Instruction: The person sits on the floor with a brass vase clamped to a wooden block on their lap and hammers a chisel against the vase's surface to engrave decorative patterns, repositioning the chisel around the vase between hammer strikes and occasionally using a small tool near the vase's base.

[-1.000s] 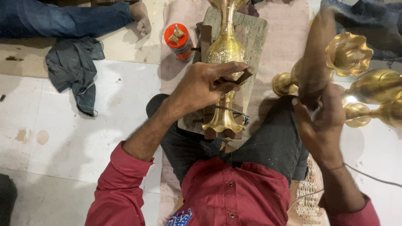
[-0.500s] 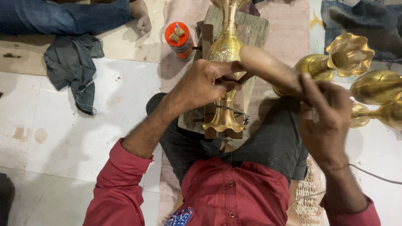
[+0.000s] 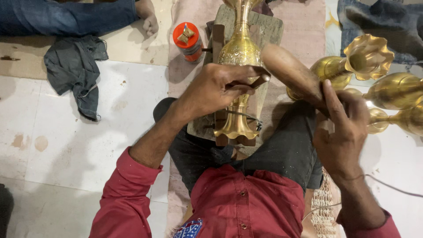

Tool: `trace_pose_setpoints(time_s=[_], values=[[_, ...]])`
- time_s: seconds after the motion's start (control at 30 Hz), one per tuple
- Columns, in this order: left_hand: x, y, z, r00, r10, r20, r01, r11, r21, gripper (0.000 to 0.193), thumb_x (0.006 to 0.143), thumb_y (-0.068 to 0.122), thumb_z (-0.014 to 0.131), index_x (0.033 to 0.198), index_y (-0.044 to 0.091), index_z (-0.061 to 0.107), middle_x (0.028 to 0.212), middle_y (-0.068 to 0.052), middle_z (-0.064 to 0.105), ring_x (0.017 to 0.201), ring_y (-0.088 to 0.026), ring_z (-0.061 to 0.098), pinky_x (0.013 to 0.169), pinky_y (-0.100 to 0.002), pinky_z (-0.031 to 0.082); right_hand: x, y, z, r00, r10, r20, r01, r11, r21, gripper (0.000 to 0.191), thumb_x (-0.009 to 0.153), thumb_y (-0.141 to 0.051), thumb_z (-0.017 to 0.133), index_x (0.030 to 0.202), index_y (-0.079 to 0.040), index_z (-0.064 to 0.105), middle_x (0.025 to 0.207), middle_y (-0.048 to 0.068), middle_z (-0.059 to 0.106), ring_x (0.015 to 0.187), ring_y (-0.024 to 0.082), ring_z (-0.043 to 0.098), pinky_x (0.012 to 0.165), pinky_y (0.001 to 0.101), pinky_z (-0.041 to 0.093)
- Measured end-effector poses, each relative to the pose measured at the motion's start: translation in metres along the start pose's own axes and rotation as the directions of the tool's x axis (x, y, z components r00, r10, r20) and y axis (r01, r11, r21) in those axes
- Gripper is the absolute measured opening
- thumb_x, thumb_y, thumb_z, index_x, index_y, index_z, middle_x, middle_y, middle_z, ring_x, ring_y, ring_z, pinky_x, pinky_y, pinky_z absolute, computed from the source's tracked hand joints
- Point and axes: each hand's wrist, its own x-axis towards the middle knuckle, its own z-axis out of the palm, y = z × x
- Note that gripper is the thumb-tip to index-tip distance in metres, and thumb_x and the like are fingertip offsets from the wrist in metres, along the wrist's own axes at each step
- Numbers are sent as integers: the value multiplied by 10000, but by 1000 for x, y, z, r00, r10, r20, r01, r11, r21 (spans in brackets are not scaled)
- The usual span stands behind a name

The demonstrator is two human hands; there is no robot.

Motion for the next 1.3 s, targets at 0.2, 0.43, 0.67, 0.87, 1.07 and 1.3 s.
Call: trace_pose_setpoints(time_s=[0.2, 0.43, 0.67, 0.87, 1.07, 1.3], values=[[-20, -7, 5, 990, -16, -141, -3, 992, -129, 504, 956, 157, 783, 1421, 171, 590, 1321, -91, 717, 1085, -177, 773, 917, -299, 631, 10, 0, 0, 982, 9, 187, -10, 1000, 2, 645, 908, -22, 770, 1518, -147, 602, 1237, 173, 636, 1065, 315, 601, 944, 484, 513], [-28, -9, 19, 974, -40, -222, -8, 977, -212, 524, 980, 116, 791, 1453, 183, 575, 1332, -92, 723, 1146, -194, 769, 948, -301, 638, 37, -12, -22, 985, -14, 170, 16, 1000, -6, 634, 941, -10, 756, 1538, -183, 632, 1248, 138, 630, 1108, 295, 582, 974, 446, 461], [-27, -9, 17, 965, 12, -264, -50, 989, -139, 547, 953, 85, 811, 1439, 188, 582, 1330, -111, 716, 1126, -203, 766, 946, -306, 632, 57, -21, -39, 986, -108, 126, 127, 980, -153, 572, 910, 3, 771, 1448, -166, 678, 1168, 125, 642, 1022, 271, 575, 906, 415, 441], [-28, -11, 17, 974, -60, -218, 22, 985, -173, 481, 987, 69, 800, 1397, 235, 611, 1237, -49, 771, 1082, -163, 806, 936, -286, 649, 66, -24, -46, 988, -88, 128, 83, 996, 43, 536, 921, -14, 744, 1420, -173, 628, 1101, 92, 641, 960, 226, 573, 832, 389, 463], [-26, -12, 16, 976, -70, -209, 32, 984, -178, 407, 972, 81, 809, 1335, 172, 650, 1149, -57, 790, 1018, -160, 812, 901, -288, 650, 63, -34, -52, 986, -137, 95, 133, 990, 49, 535, 924, -1, 730, 1419, -175, 627, 1155, 98, 635, 996, 239, 619, 849, 420, 523], [-20, -5, 9, 981, -76, -176, 53, 990, -130, 408, 948, 111, 826, 1323, 157, 672, 1089, -59, 803, 952, -151, 812, 852, -290, 651, 63, -37, -52, 967, -234, 98, 248, 952, -177, 515, 909, 65, 780, 1378, -123, 680, 1107, 121, 638, 976, 294, 627, 861, 477, 514]])
